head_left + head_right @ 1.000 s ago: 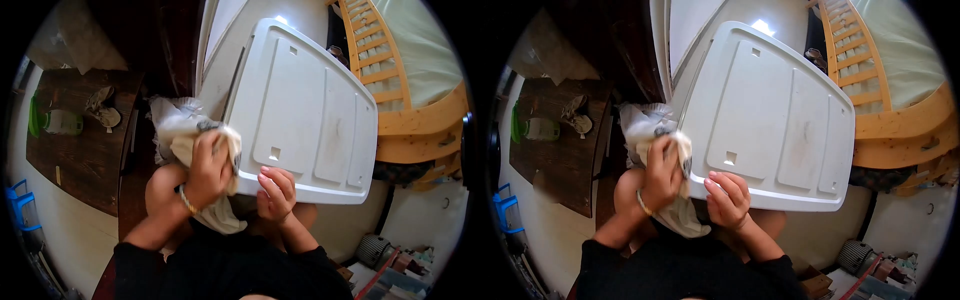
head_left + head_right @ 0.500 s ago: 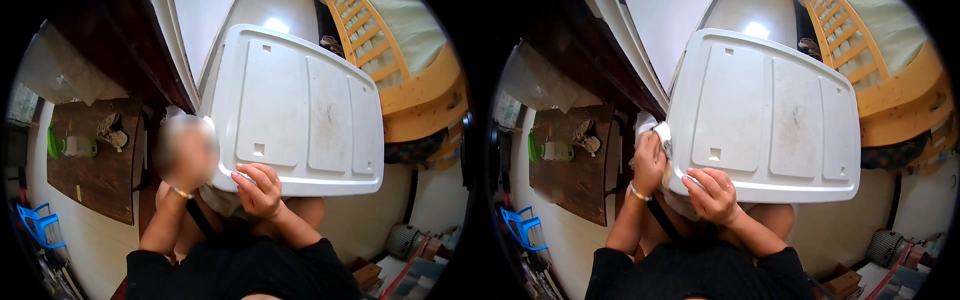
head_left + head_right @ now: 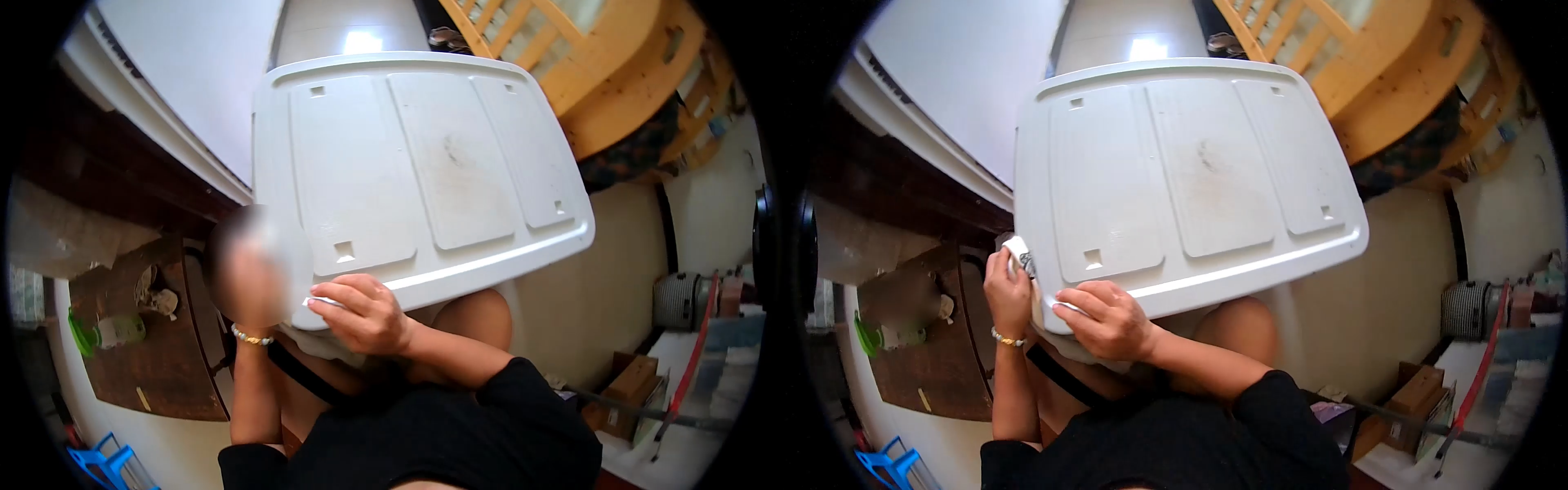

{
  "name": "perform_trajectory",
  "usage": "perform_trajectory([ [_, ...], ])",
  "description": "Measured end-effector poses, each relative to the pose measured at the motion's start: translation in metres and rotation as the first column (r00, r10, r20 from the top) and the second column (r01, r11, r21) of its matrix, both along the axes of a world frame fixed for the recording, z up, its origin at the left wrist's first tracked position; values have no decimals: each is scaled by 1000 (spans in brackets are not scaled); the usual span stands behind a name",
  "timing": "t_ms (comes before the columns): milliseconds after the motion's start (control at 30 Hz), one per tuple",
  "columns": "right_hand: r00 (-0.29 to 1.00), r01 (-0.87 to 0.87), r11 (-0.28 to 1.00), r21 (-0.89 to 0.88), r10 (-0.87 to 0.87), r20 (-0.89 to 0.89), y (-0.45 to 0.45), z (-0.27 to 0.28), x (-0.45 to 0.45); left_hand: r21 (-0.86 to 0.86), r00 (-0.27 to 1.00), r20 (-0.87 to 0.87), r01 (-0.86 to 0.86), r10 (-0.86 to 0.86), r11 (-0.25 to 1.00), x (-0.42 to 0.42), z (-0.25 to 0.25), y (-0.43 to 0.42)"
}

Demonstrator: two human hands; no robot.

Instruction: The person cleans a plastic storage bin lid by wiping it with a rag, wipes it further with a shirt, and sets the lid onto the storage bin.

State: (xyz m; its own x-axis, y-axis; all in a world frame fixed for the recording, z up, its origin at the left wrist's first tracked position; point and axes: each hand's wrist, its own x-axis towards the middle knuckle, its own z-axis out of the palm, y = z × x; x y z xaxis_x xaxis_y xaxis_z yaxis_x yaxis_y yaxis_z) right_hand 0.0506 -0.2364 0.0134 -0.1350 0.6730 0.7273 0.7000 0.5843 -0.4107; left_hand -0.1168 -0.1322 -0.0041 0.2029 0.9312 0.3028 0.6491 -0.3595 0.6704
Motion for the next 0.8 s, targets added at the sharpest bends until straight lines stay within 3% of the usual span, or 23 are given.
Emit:
perform_trajectory([
  [233,1000,-7,999,36,8,-25,-1,-6,-6,-20,975,-210,64,-67,998,-10,18,2],
  [367,1000,4,999,54,-3,-17,-2,-4,-3,-25,971,-120,207,-209,978,-13,21,23],
  [467,998,18,995,98,-13,-56,-2,-1,-2,-149,965,-4,260,-264,954,-24,11,33],
  [533,996,15,996,93,-6,-88,-5,-3,1,-276,956,205,262,-210,925,-32,-3,33],
  [600,994,3,997,72,5,-113,-9,-3,6,-96,950,193,267,-245,959,-25,2,16],
  [633,988,0,999,55,9,-154,-12,-1,8,-15,968,62,244,-242,970,-19,15,7],
  [667,980,-10,998,64,23,-197,-13,-3,10,2,975,38,218,-218,976,-16,20,-2],
  [700,974,-7,997,78,25,-225,-13,-6,10,42,928,-65,369,-366,928,-28,9,-11],
  [733,968,-6,996,86,28,-251,-14,-9,11,241,868,-199,493,-455,836,-3,26,-33],
  [767,961,-19,996,87,42,-275,-14,-9,11,152,868,-207,484,-451,862,4,33,-49],
  [800,953,-26,996,86,51,-298,-14,-9,9,202,840,-313,515,-444,833,2,32,-62],
])
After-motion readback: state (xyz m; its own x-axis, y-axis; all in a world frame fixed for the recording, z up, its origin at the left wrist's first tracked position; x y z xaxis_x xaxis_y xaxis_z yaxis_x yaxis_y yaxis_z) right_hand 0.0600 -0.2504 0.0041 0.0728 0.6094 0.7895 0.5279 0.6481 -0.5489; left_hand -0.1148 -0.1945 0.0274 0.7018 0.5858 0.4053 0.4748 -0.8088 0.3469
